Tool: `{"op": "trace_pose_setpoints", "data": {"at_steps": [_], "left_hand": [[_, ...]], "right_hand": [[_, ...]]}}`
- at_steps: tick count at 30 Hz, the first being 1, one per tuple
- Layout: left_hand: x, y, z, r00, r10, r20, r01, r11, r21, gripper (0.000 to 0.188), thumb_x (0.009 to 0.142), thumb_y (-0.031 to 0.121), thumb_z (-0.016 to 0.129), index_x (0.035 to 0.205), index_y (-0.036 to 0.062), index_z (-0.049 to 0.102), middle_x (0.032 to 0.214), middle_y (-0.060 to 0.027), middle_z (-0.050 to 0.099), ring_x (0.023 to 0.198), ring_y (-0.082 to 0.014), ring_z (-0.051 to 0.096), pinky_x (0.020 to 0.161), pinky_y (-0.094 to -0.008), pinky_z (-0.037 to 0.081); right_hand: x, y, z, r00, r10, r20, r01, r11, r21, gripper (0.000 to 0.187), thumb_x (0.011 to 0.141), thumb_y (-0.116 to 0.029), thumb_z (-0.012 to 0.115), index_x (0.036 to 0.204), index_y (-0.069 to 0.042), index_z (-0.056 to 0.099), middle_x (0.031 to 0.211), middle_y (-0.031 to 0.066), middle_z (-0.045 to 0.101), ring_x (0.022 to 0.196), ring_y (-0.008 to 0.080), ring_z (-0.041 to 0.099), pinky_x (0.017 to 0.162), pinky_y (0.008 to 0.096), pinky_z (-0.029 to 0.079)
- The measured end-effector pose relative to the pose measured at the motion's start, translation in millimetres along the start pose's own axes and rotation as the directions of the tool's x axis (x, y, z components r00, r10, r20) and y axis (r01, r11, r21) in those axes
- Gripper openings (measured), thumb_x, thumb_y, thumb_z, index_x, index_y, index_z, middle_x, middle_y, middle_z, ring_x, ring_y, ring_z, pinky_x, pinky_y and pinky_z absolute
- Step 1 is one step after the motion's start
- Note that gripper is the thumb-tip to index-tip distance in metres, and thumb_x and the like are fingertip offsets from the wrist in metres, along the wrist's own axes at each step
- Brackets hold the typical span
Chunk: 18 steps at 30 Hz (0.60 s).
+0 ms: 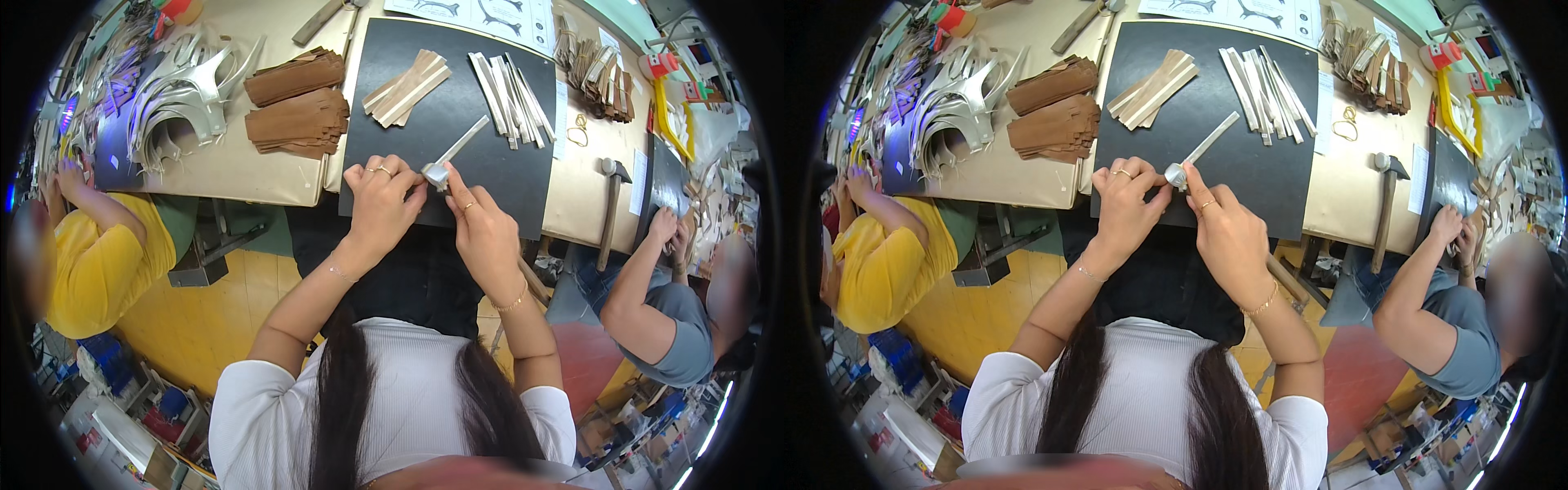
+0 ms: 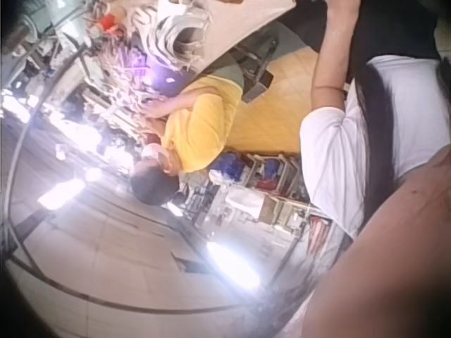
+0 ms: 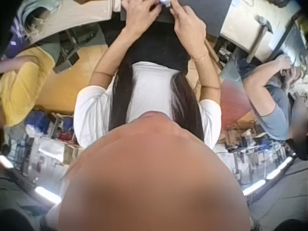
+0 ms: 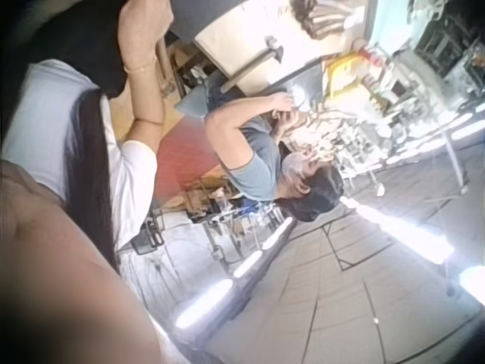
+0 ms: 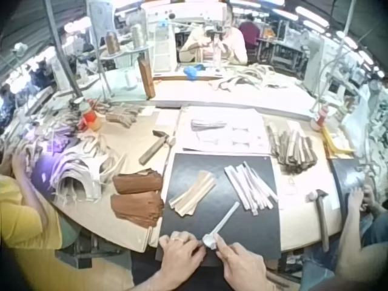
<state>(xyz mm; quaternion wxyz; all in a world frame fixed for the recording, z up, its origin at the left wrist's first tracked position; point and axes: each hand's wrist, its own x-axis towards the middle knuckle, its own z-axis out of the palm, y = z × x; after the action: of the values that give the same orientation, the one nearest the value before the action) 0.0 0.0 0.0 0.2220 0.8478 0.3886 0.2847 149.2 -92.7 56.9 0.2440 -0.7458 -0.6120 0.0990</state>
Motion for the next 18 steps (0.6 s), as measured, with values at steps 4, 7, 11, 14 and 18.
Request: {"op": "trace_pose_setpoints", "data": {"at_steps": [4, 7, 11, 14, 18], "left_hand": [[-2, 0, -2, 1.000, 0.002, -0.017, -0.002, 1.000, -0.016, 0.012, 0.075, 0.012, 0.083, 0.080, 0.0102, 0.072, 0.086, 0.0013, 0.059, 0.087, -0.0195, 0.057, 0.084, -0.0378, 0.031], [-7, 0, -7, 1.000, -0.028, 0.005, 0.028, 0.999, -0.031, 0.011, 0.075, 0.012, 0.082, 0.080, 0.0100, 0.072, 0.086, 0.0011, 0.059, 0.087, -0.0193, 0.057, 0.084, -0.0377, 0.031], [-4, -1, -12, 1.000, -0.022, 0.017, 0.022, 1.000, -0.017, 0.011, 0.078, 0.012, 0.081, 0.085, 0.0101, 0.073, 0.087, 0.0008, 0.060, 0.088, -0.0195, 0.057, 0.085, -0.0369, 0.031], [-1, -2, -14, 1.000, 0.002, 0.009, -0.001, 0.999, -0.033, 0.014, 0.079, 0.012, 0.080, 0.091, 0.0099, 0.074, 0.093, -0.0002, 0.063, 0.091, -0.0208, 0.059, 0.089, -0.0369, 0.034], [5, 3, -9, 0.998, 0.060, 0.011, -0.058, 0.994, -0.095, 0.020, 0.081, 0.012, 0.079, 0.100, 0.0086, 0.074, 0.106, -0.0030, 0.067, 0.103, -0.0232, 0.062, 0.094, -0.0392, 0.038]], "right_hand": [[3, -1, -8, 1.000, -0.027, -0.007, 0.027, 1.000, 0.012, 0.051, 0.093, -0.011, 0.070, 0.142, -0.020, 0.061, 0.080, 0.0052, 0.061, 0.063, 0.0237, 0.065, 0.055, 0.0378, 0.051], [-2, -8, -6, 0.997, -0.038, -0.073, 0.044, 0.996, 0.082, 0.051, 0.093, -0.011, 0.070, 0.142, -0.020, 0.061, 0.081, 0.0054, 0.062, 0.064, 0.0238, 0.065, 0.056, 0.0381, 0.051], [0, -6, -6, 0.986, 0.016, 0.169, -0.005, 0.998, -0.069, 0.053, 0.093, -0.010, 0.070, 0.144, -0.021, 0.060, 0.085, 0.0054, 0.065, 0.066, 0.0249, 0.067, 0.058, 0.0393, 0.052], [2, 2, -13, 0.998, 0.011, -0.062, -0.006, 0.997, 0.077, 0.055, 0.093, -0.010, 0.070, 0.145, -0.021, 0.058, 0.086, 0.0056, 0.065, 0.068, 0.0272, 0.067, 0.060, 0.0405, 0.053], [11, 16, -30, 0.954, 0.087, -0.286, -0.032, 0.981, 0.189, 0.055, 0.094, -0.001, 0.066, 0.146, -0.017, 0.057, 0.087, 0.0126, 0.064, 0.069, 0.0313, 0.063, 0.064, 0.0381, 0.051]]}}
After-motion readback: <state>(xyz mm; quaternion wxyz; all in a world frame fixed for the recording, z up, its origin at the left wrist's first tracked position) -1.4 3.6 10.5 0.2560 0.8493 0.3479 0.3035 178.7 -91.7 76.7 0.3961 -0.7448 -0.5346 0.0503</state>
